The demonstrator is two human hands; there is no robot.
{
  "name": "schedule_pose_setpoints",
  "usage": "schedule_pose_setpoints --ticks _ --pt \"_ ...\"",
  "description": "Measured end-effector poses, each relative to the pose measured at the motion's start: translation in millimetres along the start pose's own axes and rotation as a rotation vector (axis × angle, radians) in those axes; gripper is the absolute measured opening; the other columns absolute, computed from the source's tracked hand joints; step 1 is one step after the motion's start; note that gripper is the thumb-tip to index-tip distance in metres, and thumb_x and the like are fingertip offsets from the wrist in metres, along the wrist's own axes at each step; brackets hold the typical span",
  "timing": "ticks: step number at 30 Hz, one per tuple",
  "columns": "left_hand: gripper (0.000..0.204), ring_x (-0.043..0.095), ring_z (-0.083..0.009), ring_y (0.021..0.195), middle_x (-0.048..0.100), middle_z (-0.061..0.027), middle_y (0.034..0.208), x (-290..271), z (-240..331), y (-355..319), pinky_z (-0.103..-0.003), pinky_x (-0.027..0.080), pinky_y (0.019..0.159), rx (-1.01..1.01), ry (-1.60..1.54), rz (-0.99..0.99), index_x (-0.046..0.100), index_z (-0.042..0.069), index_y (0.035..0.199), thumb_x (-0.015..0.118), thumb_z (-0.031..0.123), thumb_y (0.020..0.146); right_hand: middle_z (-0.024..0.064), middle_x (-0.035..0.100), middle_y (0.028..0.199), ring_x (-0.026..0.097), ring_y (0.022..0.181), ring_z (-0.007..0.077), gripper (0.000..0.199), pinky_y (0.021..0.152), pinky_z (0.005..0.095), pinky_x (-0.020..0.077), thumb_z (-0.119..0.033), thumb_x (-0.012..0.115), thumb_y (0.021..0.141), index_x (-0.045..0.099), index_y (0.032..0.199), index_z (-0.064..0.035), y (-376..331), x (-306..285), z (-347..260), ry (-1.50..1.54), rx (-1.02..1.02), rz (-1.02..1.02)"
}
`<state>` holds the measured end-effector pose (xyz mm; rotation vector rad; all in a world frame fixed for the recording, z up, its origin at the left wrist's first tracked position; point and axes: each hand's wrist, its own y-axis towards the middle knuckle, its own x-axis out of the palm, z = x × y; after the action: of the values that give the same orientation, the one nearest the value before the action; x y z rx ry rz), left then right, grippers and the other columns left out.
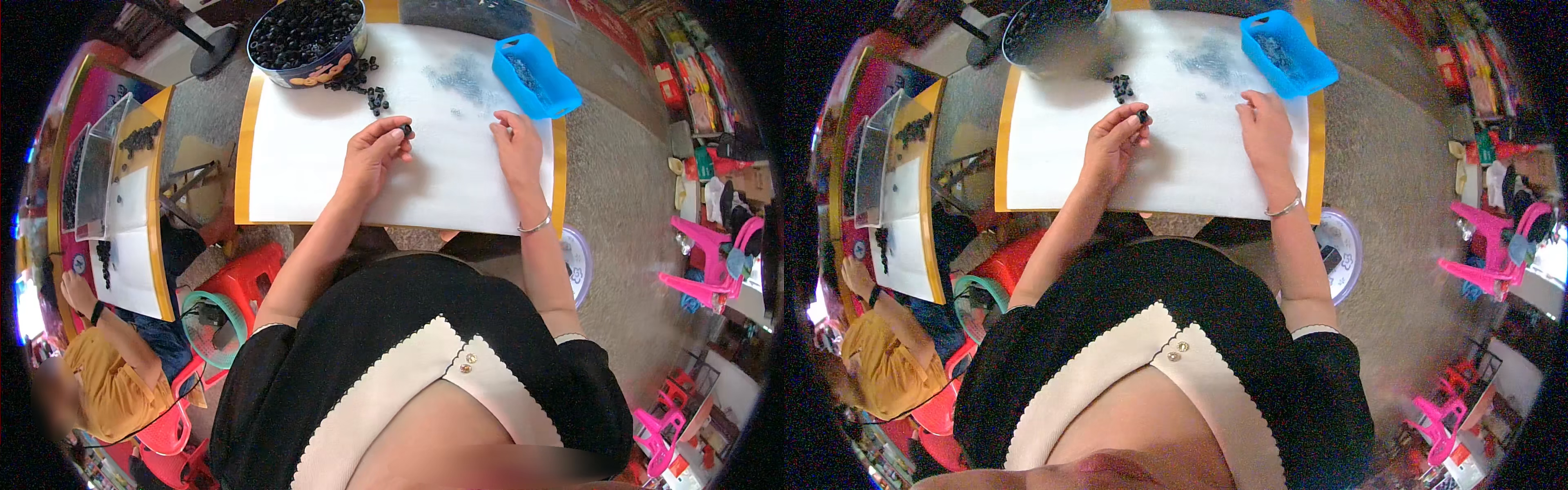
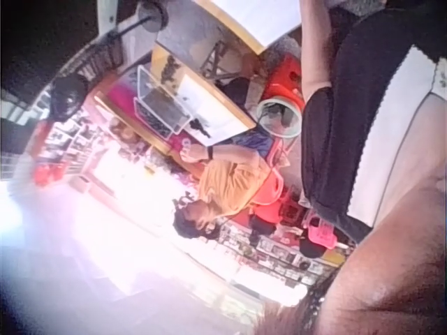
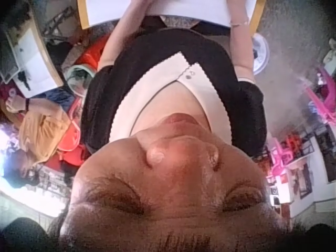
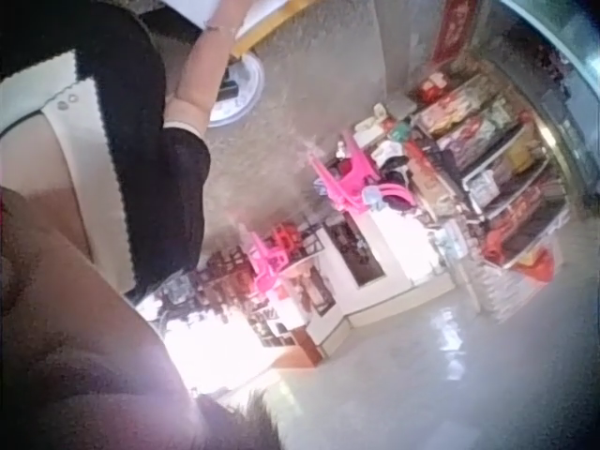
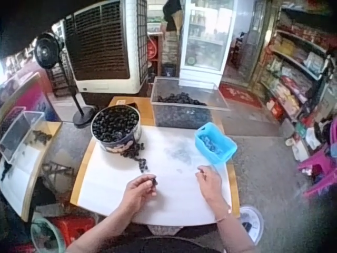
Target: The person assembles small components by picking up black plastic pieces and inserting small pins into them by hand.
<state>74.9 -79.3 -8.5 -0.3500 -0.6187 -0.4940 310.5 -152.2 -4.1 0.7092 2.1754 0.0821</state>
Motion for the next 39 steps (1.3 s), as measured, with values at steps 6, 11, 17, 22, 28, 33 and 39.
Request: schedule_pose_setpoints --ticks 6,11,17,22,28,33,39 --pt "0.021 0.058 -0.0139 0.074 0.062 -0.012 0.09 0 -2 1 -0.025 0.05 0.064 0.007 0.005 -0.007 0.06 -0.003 0.106 0.054 0.003 0.087 0.0093 0.059 0.084 0.058 0.081 0.0219 0.012 0.071 0.0321 0.0463 -0.011 0.059 0.08 0.064 0.09 -0.0049 6 14 -2 -0.073 -0.191 0.003" --pt "0.021 0.058 -0.0136 0.074 0.062 -0.0118 0.09 -1 -2 0 -0.025 0.05 0.065 0.008 -0.007 -0.012 0.06 -0.003 0.106 0.054 0.003 0.087 0.01 0.059 0.083 0.058 0.079 0.0216 0.01 0.07 0.0316 0.0459 -0.009 0.057 0.082 0.06 0.09 -0.0027 8 15 2 0.026 -0.178 0.053" --pt "0.021 0.057 -0.0132 0.075 0.061 -0.0107 0.091 1 2 -2 -0.025 0.049 0.066 -0.009 0.02 0.0 0.059 -0.003 0.107 0.054 0.004 0.087 0.0101 0.059 0.085 0.058 0.077 0.022 0.011 0.07 0.0303 0.0457 -0.008 0.056 0.083 0.059 0.092 -0.0024 6 13 0 0.115 -0.097 0.049" --pt "0.022 0.057 -0.0132 0.075 0.061 -0.0104 0.091 2 1 -1 -0.025 0.049 0.066 -0.006 0.018 -0.01 0.058 -0.004 0.107 0.054 0.004 0.087 0.0101 0.06 0.086 0.058 0.076 0.0226 0.01 0.07 0.0305 0.0459 -0.007 0.056 0.083 0.06 0.091 -0.0026 2 7 -2 0.024 -0.161 0.055" --pt "0.022 0.057 -0.0133 0.075 0.062 -0.0103 0.09 2 0 0 -0.025 0.049 0.066 -0.007 0.014 0.014 0.059 -0.003 0.107 0.055 0.004 0.087 0.0112 0.059 0.09 0.057 0.087 0.0282 0.011 0.077 0.0367 0.045 -0.009 0.056 0.082 0.061 0.09 -0.0039 -9 -11 10 -0.035 -0.065 0.076" --pt "0.023 0.058 -0.0137 0.074 0.062 -0.011 0.091 1 -1 0 -0.025 0.049 0.066 -0.001 0.034 0.007 0.059 -0.003 0.108 0.055 0.004 0.087 0.0114 0.06 0.091 0.059 0.08 0.0235 0.014 0.071 0.031 0.0463 -0.008 0.056 0.083 0.063 0.094 -0.0015 -17 -16 16 -0.076 -0.147 0.037" --pt "0.022 0.058 -0.0141 0.074 0.062 -0.0122 0.091 0 -3 0 -0.025 0.049 0.066 -0.001 0.011 0.009 0.059 -0.004 0.108 0.054 0.003 0.087 0.0125 0.059 0.089 0.057 0.089 0.0271 0.015 0.078 0.0366 0.0449 -0.008 0.059 0.079 0.062 0.092 -0.0028 -22 -31 20 0.055 -0.006 0.112"
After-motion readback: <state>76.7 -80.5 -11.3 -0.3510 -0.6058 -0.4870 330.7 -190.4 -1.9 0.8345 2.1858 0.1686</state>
